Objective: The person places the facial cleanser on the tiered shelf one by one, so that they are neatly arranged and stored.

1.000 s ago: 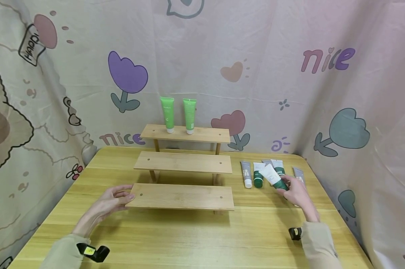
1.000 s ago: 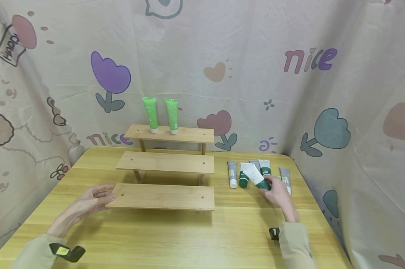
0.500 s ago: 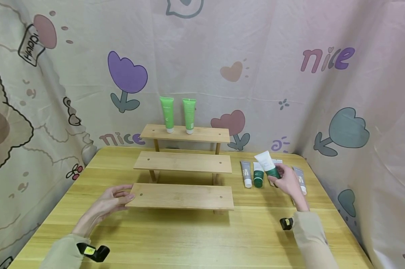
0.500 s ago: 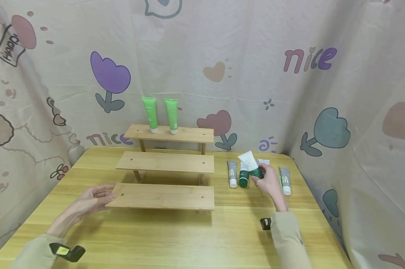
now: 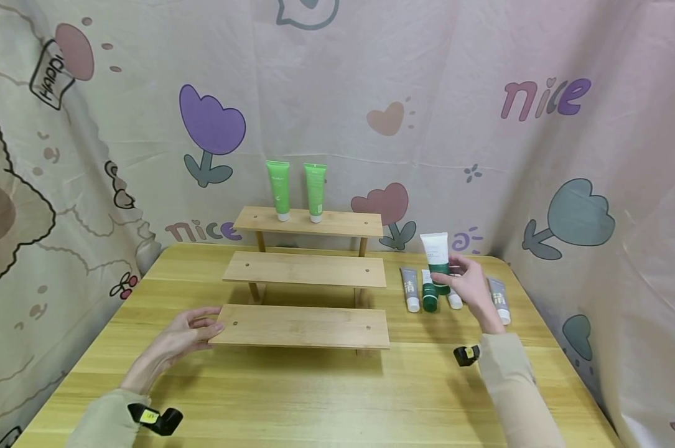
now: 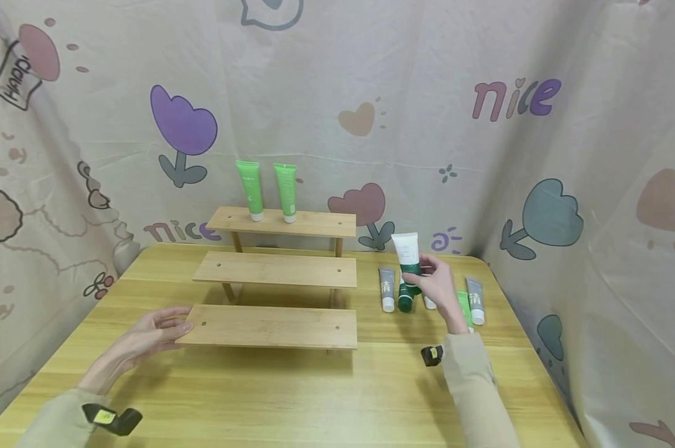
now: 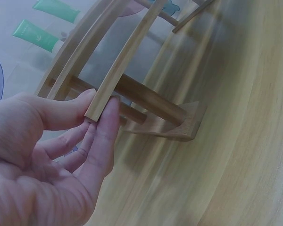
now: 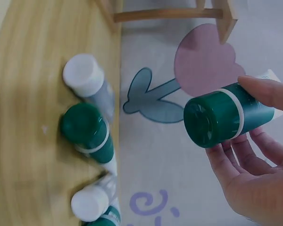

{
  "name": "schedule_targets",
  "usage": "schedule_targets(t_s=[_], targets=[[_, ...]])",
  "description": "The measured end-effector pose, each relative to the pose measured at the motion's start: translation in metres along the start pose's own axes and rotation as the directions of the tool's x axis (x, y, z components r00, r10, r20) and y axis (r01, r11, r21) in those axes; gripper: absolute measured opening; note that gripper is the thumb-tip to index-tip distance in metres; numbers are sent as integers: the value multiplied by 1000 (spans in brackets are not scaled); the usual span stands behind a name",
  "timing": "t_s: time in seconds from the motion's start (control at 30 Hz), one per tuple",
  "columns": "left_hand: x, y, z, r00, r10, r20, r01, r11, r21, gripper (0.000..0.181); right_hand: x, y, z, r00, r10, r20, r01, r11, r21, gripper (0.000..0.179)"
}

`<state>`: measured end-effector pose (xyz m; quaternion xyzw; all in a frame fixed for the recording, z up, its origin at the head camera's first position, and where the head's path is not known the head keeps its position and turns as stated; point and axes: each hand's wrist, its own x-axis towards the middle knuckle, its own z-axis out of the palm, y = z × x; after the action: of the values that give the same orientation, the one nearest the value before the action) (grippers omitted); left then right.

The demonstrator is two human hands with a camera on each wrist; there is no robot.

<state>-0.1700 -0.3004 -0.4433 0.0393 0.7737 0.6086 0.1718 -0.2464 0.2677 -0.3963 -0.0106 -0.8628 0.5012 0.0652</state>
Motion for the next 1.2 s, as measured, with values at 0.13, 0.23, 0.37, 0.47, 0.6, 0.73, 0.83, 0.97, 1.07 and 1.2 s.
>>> schedule_targets(t_s=[0.13,0.23,0.37,0.47,0.6,0.73,0.83,0.97,1.07,1.2], targets=[[0,0,0,1000,2,1,-2,1000,2,70,3,-8,1,1000,12,23,-14,998,62,57],[0,0,0,1000,-1,1,1,1000,5,70,7,-13,3,999,9,31,-12,995,99,58],[-1,-1,0,1000,4,3,-4,1000,14,71,13,-20,6,999,10,42,-15,990,141,58],[-1,-1,0,1000,10,5,-10,1000,15,71,17,-26,8,999,16,48,-23,987,161,59],[-1,-1,0,1000,11,5,-11,1000,14,71,21,-36,11,999,25,46,-33,979,200,61],[0,-1,0,1000,8,3,-8,1000,11,71,26,-46,14,998,32,46,-43,967,250,63],[0,0,0,1000,1,-1,-1,1000,5,71,29,-52,16,998,28,48,-41,956,289,64],[0,0,0,1000,-4,-4,4,1000,-2,71,33,-59,19,999,30,42,-43,944,327,63],[0,1,1,1000,-5,-3,5,1000,-1,71,37,-64,21,999,32,38,-43,940,339,63],[-1,1,1,1000,-4,-2,4,1000,8,71,41,-74,25,999,13,41,-27,929,368,61]])
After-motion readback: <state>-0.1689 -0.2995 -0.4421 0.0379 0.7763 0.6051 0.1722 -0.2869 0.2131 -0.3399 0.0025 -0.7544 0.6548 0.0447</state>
